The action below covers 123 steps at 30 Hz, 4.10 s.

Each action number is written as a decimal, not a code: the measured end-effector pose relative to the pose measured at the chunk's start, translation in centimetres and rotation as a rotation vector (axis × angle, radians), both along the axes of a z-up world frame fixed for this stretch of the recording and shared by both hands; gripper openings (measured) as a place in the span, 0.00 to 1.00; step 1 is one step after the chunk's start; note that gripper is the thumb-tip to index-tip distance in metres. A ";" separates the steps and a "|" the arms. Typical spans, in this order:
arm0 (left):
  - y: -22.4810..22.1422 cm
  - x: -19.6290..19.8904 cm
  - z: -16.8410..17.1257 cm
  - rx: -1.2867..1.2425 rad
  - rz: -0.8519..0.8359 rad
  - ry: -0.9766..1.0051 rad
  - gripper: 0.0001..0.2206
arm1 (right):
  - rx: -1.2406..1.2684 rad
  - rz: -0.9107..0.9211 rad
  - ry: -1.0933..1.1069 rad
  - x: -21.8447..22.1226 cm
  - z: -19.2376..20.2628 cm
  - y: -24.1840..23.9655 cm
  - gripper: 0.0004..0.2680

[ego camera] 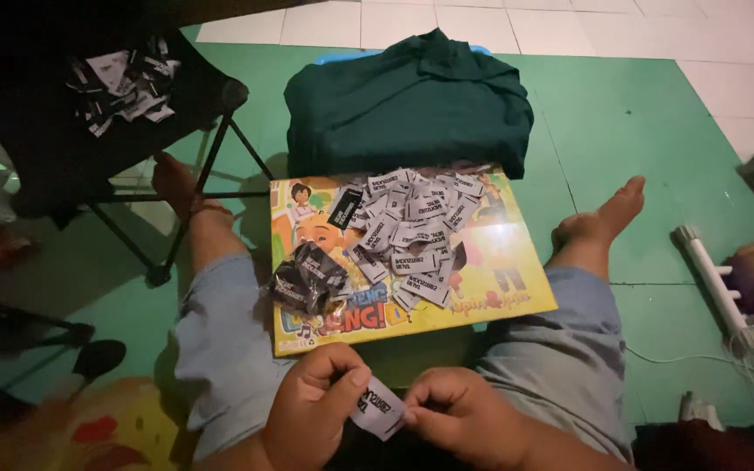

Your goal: The person cuts small printed labels with scissors and then sorts them on a board while sitting on the floor.

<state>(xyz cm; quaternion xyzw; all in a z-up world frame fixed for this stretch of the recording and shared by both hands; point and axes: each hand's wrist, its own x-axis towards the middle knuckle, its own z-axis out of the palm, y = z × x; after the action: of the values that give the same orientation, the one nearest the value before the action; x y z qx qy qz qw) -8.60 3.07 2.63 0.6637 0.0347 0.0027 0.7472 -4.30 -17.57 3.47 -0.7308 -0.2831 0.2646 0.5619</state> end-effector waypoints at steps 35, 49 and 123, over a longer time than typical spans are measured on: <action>-1.8 -0.3 1.5 -0.076 -0.258 0.139 0.06 | 0.136 0.285 -0.199 0.7 5.9 1.0 0.08; -0.9 -0.3 1.2 -0.006 -0.359 0.135 0.06 | 0.164 0.258 -0.181 0.7 2.4 1.2 0.12; 0.1 -4.8 5.3 -0.121 0.291 -0.252 0.07 | 0.391 -0.353 0.037 -3.2 4.2 3.4 0.09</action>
<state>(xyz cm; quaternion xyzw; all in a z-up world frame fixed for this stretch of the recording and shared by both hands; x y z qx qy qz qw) -13.43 3.16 7.97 0.6000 0.0366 0.1917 0.7758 -7.46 -14.22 7.72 -0.6416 -0.1866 0.1158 0.7349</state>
